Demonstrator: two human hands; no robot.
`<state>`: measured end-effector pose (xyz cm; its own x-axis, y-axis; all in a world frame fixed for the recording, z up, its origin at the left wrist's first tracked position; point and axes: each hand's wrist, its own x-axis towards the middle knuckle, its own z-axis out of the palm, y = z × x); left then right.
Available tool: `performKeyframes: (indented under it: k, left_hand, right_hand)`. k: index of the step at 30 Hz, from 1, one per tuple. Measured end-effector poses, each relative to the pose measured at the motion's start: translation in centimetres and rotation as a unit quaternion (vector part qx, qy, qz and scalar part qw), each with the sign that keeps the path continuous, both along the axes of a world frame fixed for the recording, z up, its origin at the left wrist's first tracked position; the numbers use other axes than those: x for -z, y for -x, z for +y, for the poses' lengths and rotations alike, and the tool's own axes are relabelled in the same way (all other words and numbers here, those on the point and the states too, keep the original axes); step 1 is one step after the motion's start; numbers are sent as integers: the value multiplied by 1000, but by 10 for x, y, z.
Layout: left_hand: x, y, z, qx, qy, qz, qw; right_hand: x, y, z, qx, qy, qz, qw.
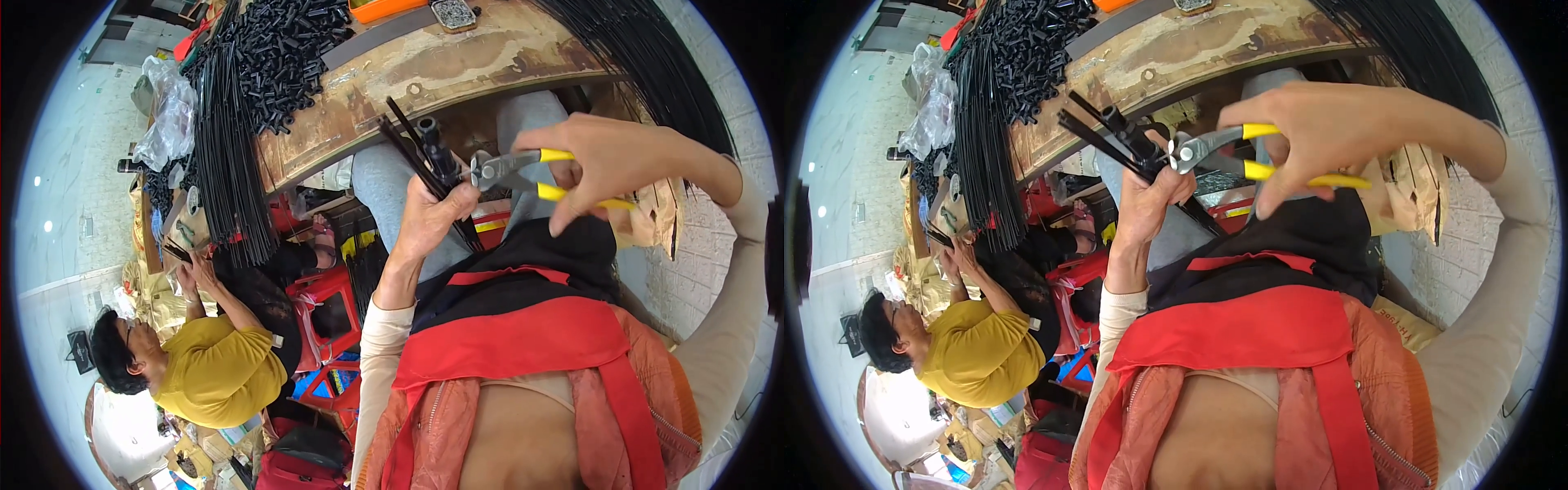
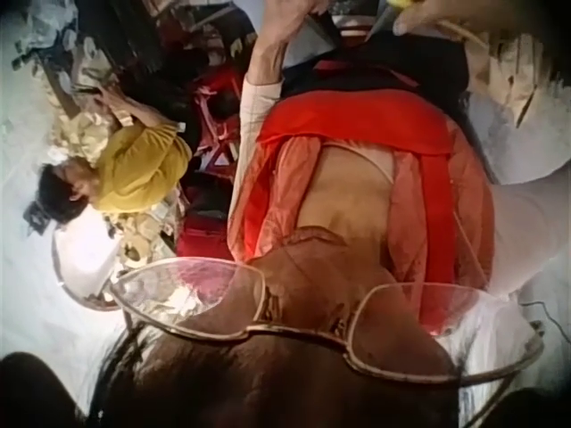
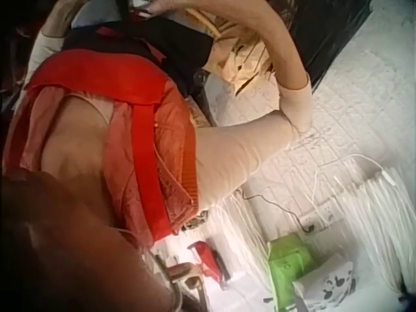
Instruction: Trimming the ends of cable bundles using wire cutters at an assembly station.
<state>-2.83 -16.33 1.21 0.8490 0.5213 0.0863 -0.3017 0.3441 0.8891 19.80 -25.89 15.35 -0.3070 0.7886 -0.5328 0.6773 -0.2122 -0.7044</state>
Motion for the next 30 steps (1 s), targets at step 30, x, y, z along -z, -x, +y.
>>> performKeyframes:
  k: [30]
  left_hand:
    - [-7, -1, 2, -42, 38, 2, 998]
  right_hand:
    - [12, 7, -3, 67, 16, 26, 997]
